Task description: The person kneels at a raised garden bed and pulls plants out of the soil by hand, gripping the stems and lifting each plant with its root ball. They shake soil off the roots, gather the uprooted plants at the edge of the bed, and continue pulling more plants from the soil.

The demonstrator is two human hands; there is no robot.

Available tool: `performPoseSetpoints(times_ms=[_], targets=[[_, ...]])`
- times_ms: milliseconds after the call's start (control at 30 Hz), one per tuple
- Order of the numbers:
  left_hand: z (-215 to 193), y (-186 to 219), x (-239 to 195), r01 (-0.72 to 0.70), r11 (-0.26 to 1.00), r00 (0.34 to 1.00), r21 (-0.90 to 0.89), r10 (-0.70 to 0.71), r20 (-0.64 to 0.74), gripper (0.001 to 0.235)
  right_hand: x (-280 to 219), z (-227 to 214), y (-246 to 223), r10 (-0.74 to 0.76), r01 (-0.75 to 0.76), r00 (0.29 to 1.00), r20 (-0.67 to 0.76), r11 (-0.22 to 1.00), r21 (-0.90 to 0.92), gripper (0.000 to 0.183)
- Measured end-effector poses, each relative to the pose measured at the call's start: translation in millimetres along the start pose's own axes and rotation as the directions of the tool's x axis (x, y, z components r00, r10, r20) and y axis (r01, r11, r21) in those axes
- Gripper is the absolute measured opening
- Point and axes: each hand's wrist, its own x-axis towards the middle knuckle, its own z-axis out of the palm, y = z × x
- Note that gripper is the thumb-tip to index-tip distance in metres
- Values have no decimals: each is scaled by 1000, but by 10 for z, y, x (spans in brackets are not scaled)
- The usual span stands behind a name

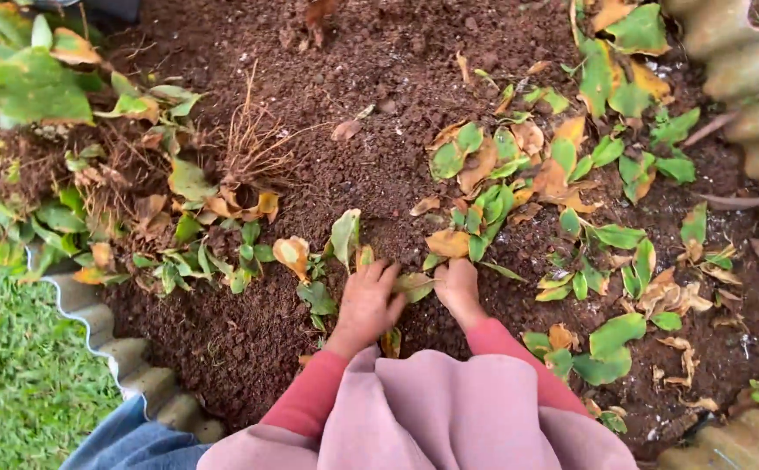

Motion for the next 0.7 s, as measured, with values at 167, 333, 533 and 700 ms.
performPoseSetpoints(times_ms=[167, 333, 533, 700], targets=[[-7, 130, -151, -73, 985, 993, 159, 58, 99, 48, -24, -12, 73, -140, 163, 976, -167, 978, 129, 21], [-70, -24, -248, -203, 946, 957, 253, 136, 256, 34, -226, -466, -402, -291, 382, 916, -277, 844, 377, 20], [-95, -204, -156, -207, 971, 956, 123, 174, 236, 33, -132, -38, 200, -210, 177, 974, 86, 941, 288, 35], [-78, -200, -50, -178, 977, 950, 114, 140, 280, 29, 705, 858, 775, 142, -389, 916, 374, 539, 747, 33]])
